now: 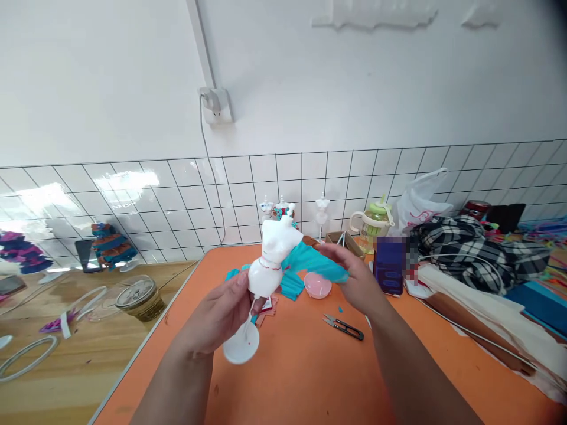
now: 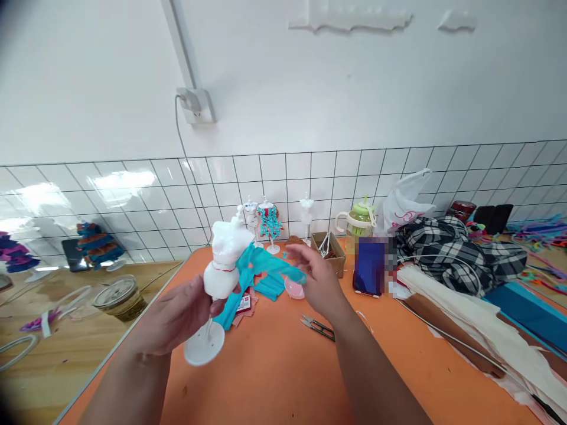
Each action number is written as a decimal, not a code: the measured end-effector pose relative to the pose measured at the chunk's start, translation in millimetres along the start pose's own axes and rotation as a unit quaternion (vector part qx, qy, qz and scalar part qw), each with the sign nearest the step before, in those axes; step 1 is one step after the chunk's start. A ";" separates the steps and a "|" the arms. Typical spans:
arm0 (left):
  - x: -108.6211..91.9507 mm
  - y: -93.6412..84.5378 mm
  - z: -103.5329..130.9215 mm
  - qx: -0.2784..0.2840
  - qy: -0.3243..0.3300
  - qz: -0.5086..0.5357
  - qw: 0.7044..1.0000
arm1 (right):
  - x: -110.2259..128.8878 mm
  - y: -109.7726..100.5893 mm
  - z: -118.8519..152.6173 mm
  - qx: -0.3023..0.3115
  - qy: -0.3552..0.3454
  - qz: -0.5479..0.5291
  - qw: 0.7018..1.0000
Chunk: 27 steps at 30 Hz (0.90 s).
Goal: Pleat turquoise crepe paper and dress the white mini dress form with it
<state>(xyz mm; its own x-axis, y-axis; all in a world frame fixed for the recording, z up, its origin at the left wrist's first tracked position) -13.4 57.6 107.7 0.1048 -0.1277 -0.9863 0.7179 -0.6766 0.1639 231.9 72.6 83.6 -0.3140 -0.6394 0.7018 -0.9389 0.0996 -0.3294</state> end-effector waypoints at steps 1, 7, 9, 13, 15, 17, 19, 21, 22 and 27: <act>0.1 1.0 0.9 -0.009 -0.001 -0.008 1.000 | 2.1 5.4 0.8 0.034 0.007 -0.048 0.998; 5.0 1.9 0.5 -0.015 -0.029 0.001 0.999 | 25.3 5.4 11.0 0.097 0.006 -0.319 0.943; 5.8 2.1 0.3 -0.018 -0.035 0.009 0.999 | 31.8 -3.6 15.0 0.131 0.026 -0.376 0.917; 4.6 3.6 1.2 -0.036 -0.033 0.026 0.998 | 39.6 -16.9 19.5 0.156 0.088 -0.399 0.899; 3.8 4.0 1.5 -0.039 -0.027 0.029 0.998 | 40.6 -17.8 20.6 0.153 0.120 -0.411 0.890; 3.4 3.8 1.5 -0.038 -0.023 0.026 0.999 | 41.2 -16.0 21.9 0.144 0.138 -0.425 0.883; 3.5 3.0 1.4 -0.039 -0.020 0.021 0.999 | 42.8 -14.0 23.4 0.118 0.123 -0.421 0.891; 3.8 2.0 1.1 -0.034 -0.019 0.015 0.999 | 46.1 -13.2 25.7 0.097 0.084 -0.393 0.911; 4.0 1.5 1.0 -0.031 -0.018 0.010 0.999 | 48.2 -13.3 27.1 0.096 0.062 -0.378 0.919; 5.8 -2.7 2.0 -0.031 -0.030 -0.022 0.999 | 57.3 -18.0 34.2 0.160 0.007 -0.385 0.909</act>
<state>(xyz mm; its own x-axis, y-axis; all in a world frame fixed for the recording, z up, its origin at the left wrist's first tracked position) -16.0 57.2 101.5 0.0329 -0.1428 -0.9892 0.7623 -0.6366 0.1173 235.6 8.1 108.2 0.4154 -0.4157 0.8091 -0.7929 -0.6014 0.0980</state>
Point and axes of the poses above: each hand's wrist, its own z-axis away from the middle knuckle, its own y-axis out of the palm, x = y × z, the point moved 2 cm from there along -z, towards the middle knuckle, and after that the axes turned 13 degrees about -y, right-handed, at the moved point
